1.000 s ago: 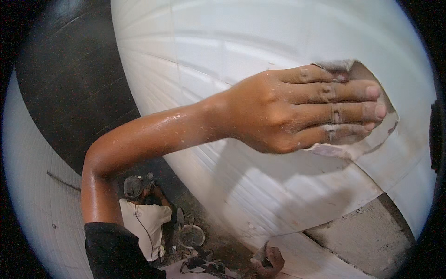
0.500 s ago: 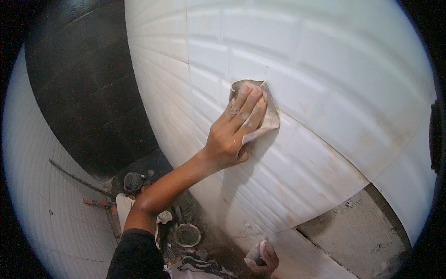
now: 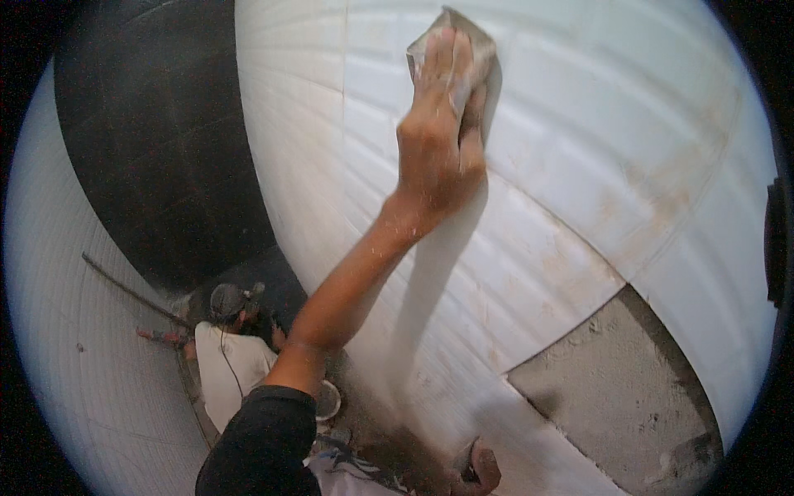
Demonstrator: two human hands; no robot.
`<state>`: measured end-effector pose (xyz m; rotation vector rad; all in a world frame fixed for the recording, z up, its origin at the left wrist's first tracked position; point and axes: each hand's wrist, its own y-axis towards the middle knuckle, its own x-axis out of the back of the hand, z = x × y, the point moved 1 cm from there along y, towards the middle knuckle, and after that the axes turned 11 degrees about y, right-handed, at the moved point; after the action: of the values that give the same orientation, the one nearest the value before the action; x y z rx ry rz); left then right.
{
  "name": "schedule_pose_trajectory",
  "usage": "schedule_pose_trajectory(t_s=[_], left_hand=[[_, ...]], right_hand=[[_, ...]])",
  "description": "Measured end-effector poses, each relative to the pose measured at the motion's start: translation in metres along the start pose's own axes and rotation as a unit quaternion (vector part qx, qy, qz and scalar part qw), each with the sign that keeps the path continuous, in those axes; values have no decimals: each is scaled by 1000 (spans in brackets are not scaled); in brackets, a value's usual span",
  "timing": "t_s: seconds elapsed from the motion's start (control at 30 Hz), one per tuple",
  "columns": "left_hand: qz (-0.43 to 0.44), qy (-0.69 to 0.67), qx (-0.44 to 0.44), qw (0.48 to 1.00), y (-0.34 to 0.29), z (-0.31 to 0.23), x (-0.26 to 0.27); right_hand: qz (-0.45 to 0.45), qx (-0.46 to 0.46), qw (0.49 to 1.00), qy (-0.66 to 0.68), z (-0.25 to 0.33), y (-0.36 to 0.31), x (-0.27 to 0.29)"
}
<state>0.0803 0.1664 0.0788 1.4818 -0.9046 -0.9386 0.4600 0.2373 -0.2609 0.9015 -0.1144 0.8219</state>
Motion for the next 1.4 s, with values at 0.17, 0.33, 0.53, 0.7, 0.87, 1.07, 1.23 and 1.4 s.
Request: schedule_pose_trajectory(t_s=[0.17, 0.33, 0.53, 0.7, 0.87, 1.07, 1.23, 1.4], left_hand=[[33, 73, -37, 996, -64, -6, 4], [48, -51, 128, 989, -17, -12, -5], [27, 59, 11, 998, -44, -1, -9], [53, -20, 76, 995, -45, -20, 1], [24, 59, -29, 998, -47, -22, -9], [22, -34, 29, 999, -52, -52, -12], [10, -35, -8, 999, -53, -53, -19], [10, -38, -50, 998, -29, -58, -12]], right_hand=[[-28, 24, 999, 6, 11, -8, 14], [-6, 0, 1000, -30, 16, -2, 16], [0, -5, 1000, 17, 28, 0, 22], [46, -65, 990, 120, 27, -2, 15], [72, -20, 996, 42, 39, 8, 21], [4, 206, 979, 1, 11, 15, 11], [59, -35, 998, -3, 28, 4, 14], [25, -107, 986, 126, 2, -10, 1]])
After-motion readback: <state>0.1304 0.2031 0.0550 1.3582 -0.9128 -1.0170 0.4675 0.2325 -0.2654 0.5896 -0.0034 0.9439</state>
